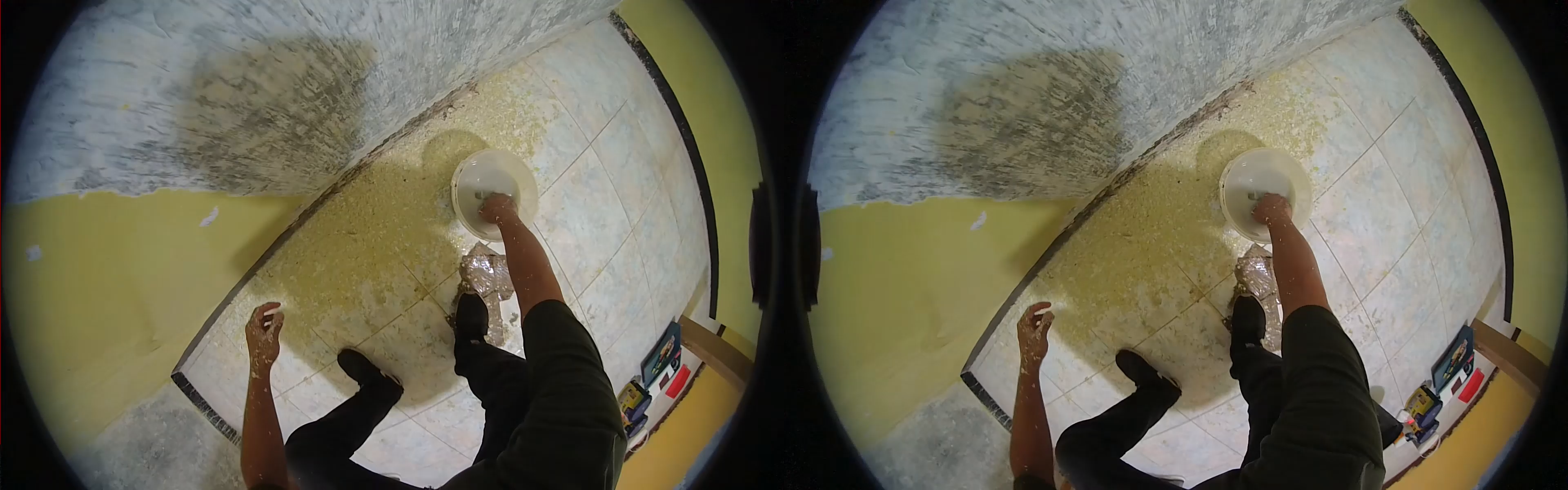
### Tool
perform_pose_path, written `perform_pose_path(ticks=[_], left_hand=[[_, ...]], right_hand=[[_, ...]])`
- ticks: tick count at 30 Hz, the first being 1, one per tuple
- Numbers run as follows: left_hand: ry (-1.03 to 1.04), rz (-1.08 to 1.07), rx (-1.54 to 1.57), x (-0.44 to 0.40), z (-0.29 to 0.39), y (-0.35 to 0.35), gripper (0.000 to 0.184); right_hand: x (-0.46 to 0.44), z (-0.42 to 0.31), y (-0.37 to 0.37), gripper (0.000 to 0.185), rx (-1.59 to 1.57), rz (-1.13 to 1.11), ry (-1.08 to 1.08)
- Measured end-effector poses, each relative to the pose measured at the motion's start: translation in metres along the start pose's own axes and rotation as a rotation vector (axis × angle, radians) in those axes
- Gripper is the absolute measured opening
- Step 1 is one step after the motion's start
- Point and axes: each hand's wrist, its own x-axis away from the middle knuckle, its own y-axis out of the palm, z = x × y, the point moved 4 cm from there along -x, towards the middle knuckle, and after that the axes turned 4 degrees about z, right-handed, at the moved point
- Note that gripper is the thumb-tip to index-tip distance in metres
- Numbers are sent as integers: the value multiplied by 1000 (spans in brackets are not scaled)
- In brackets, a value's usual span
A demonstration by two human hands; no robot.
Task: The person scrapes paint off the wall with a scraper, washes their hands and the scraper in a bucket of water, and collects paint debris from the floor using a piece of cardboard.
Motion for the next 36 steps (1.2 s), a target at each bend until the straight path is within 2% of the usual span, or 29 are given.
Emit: perform_pose_path(ticks=[2,3,4,5,6,8,9,10,11,12,13,15,17,19,21,23,24,26,27,29,30,31,32,33,34,36], left_hand=[[48,-4,-39,-32,1,18,36],[110,-80,-112,-53,-2,28,36],[176,-153,-185,-74,-2,41,36],[195,-139,-173,-92,-4,54,36],[215,-242,-287,-111,-7,73,37],[260,-347,-466,-142,0,94,38],[264,-349,-525,-151,9,103,38],[397,-296,-509,-177,-9,114,42],[515,-239,-653,-179,6,121,46],[376,-249,-563,-191,4,127,46],[371,-238,-556,-207,-4,135,44],[365,-233,-523,-210,-17,140,42],[256,-185,-412,-207,-16,135,37],[212,-190,-466,-200,-15,124,36],[158,-194,-526,-200,-27,114,35],[107,-155,-264,-207,-49,96,30],[106,-144,-260,-223,-81,100,30],[391,-30,490,-266,-135,110,34],[403,-28,477,-261,-127,101,34],[315,312,-474,-238,-109,84,34],[322,308,-493,-235,-104,87,34],[64,475,-61,-233,-114,85,30],[-67,529,136,-235,-125,84,28],[-186,606,343,-236,-135,84,26],[-201,668,404,-243,-146,84,40],[-246,891,543,-193,-91,57,68]], right_hand=[[3,-7,-11,34,46,13,182],[-11,-3,0,34,42,37,181],[-34,4,21,33,148,46,123],[-48,13,31,31,262,52,67],[-46,18,21,31,269,83,70],[-31,-2,-4,31,494,-97,-131],[-25,-2,-22,25,421,90,-139],[-11,-5,-45,27,486,146,-261],[7,-3,-68,32,445,195,-313],[20,-5,-91,36,472,152,-331],[22,8,-109,35,421,196,-228],[51,11,-138,31,501,149,-241],[105,7,-171,22,314,378,-190],[126,11,-178,21,372,413,-227],[135,8,-183,20,572,343,-270],[147,-15,-202,21,501,334,-244],[152,-35,-216,22,354,394,-325],[176,-85,-247,27,95,517,-491],[192,-120,-261,29,-16,582,-578],[209,-188,-283,36,-179,641,-710],[213,-219,-291,39,-254,675,-784],[208,-246,-295,40,-338,704,-901],[214,-274,-294,41,-534,721,-998],[197,-293,-286,39,-692,732,-998],[186,-310,-271,37,-914,690,-1014],[166,-337,-223,31,-1314,620,-1131]])
